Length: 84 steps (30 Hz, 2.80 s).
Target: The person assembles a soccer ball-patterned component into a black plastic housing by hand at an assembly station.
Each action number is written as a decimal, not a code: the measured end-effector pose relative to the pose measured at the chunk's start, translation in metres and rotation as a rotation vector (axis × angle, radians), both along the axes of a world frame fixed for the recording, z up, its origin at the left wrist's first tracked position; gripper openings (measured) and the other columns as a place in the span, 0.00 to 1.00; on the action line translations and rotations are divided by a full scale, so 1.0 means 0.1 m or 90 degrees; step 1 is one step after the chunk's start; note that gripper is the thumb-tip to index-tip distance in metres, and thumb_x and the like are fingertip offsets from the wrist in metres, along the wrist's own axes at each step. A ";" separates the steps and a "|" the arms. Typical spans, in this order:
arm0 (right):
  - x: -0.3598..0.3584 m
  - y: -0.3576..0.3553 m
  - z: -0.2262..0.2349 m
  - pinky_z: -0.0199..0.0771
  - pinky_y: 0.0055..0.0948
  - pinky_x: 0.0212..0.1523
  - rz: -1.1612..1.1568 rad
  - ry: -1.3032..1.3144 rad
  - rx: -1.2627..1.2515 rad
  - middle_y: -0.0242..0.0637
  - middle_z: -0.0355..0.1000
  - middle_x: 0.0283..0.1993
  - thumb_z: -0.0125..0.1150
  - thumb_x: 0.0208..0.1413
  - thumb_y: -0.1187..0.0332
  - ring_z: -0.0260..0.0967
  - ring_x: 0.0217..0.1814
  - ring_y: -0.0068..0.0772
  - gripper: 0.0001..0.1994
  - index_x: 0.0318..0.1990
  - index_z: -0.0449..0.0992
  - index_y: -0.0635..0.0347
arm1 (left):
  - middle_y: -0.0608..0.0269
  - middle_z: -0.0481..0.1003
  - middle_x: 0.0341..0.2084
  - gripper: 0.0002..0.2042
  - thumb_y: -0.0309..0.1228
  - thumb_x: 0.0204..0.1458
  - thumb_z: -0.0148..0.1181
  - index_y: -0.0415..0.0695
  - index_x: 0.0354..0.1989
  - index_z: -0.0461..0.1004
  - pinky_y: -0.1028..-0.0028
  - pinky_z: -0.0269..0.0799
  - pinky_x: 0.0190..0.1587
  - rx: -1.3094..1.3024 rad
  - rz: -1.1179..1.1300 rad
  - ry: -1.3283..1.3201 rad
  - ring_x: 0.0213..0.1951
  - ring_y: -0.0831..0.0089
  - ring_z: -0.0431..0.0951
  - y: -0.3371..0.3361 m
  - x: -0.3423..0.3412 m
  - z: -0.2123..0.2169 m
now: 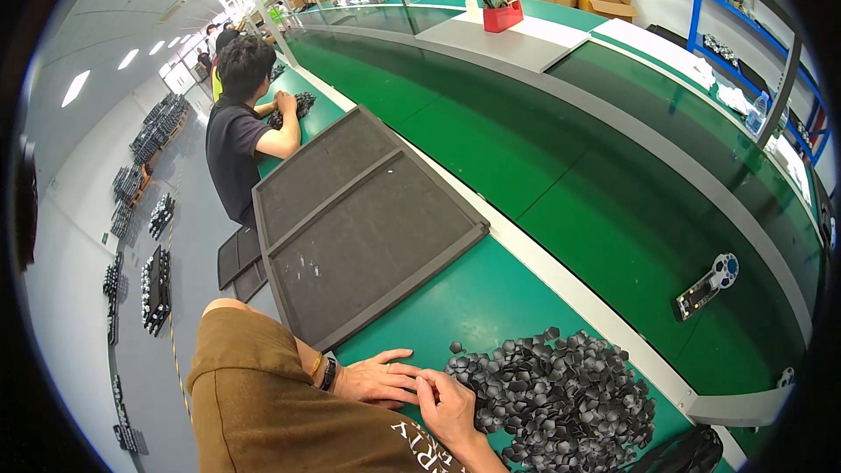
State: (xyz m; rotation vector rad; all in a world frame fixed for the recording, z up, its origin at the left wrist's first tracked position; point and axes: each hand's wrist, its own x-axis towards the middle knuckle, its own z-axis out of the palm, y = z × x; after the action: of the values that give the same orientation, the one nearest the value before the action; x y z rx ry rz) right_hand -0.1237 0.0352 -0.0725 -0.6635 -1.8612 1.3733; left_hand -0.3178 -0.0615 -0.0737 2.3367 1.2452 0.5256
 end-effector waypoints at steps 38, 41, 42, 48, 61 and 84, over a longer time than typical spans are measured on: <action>0.23 0.08 -0.17 0.63 0.21 0.21 0.001 0.008 0.008 0.32 0.73 0.23 0.62 0.51 0.79 0.62 0.19 0.24 0.04 0.35 0.78 0.65 | 0.70 0.65 0.61 0.20 0.36 0.57 0.53 0.54 0.58 0.68 0.49 0.35 0.73 -0.032 -0.001 0.009 0.68 0.66 0.57 0.08 0.22 -0.13; 0.25 0.09 -0.16 0.63 0.21 0.20 0.000 0.012 0.008 0.32 0.73 0.23 0.62 0.50 0.79 0.62 0.19 0.24 0.05 0.35 0.78 0.64 | 0.69 0.65 0.61 0.20 0.36 0.56 0.53 0.54 0.58 0.68 0.49 0.35 0.73 -0.044 -0.003 0.006 0.68 0.66 0.57 0.08 0.23 -0.13; 0.26 0.09 -0.16 0.63 0.21 0.20 0.000 0.014 0.010 0.32 0.73 0.23 0.62 0.50 0.79 0.62 0.18 0.24 0.05 0.36 0.78 0.64 | 0.69 0.65 0.61 0.20 0.36 0.56 0.53 0.54 0.58 0.68 0.49 0.35 0.73 -0.048 -0.004 0.004 0.68 0.66 0.58 0.08 0.24 -0.13; 0.37 0.09 -0.19 0.63 0.22 0.20 0.002 0.008 0.025 0.32 0.72 0.23 0.63 0.49 0.79 0.62 0.18 0.24 0.06 0.36 0.78 0.62 | 0.69 0.66 0.61 0.18 0.36 0.56 0.52 0.53 0.56 0.71 0.49 0.35 0.72 -0.072 -0.001 -0.018 0.68 0.66 0.58 0.07 0.36 -0.12; 0.69 0.13 -0.03 0.65 0.24 0.21 0.015 -0.006 0.050 0.31 0.73 0.24 0.64 0.48 0.79 0.65 0.19 0.26 0.08 0.36 0.78 0.60 | 0.67 0.69 0.59 0.15 0.39 0.58 0.51 0.52 0.52 0.75 0.48 0.34 0.72 -0.071 -0.020 -0.029 0.67 0.64 0.58 0.10 0.64 0.02; 0.99 -0.22 0.36 0.68 0.21 0.25 0.032 -0.041 -0.009 0.35 0.76 0.26 0.61 0.52 0.79 0.68 0.22 0.24 0.05 0.37 0.77 0.67 | 0.67 0.68 0.58 0.15 0.28 0.56 0.56 0.50 0.53 0.71 0.46 0.38 0.72 0.028 0.011 -0.037 0.65 0.62 0.60 -0.24 0.98 0.36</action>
State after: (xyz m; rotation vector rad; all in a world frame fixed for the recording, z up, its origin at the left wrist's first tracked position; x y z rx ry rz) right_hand -0.0251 0.0127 -0.0364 -0.6784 -1.9321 1.4138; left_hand -0.2198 -0.0853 -0.0380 2.3309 1.2402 0.6285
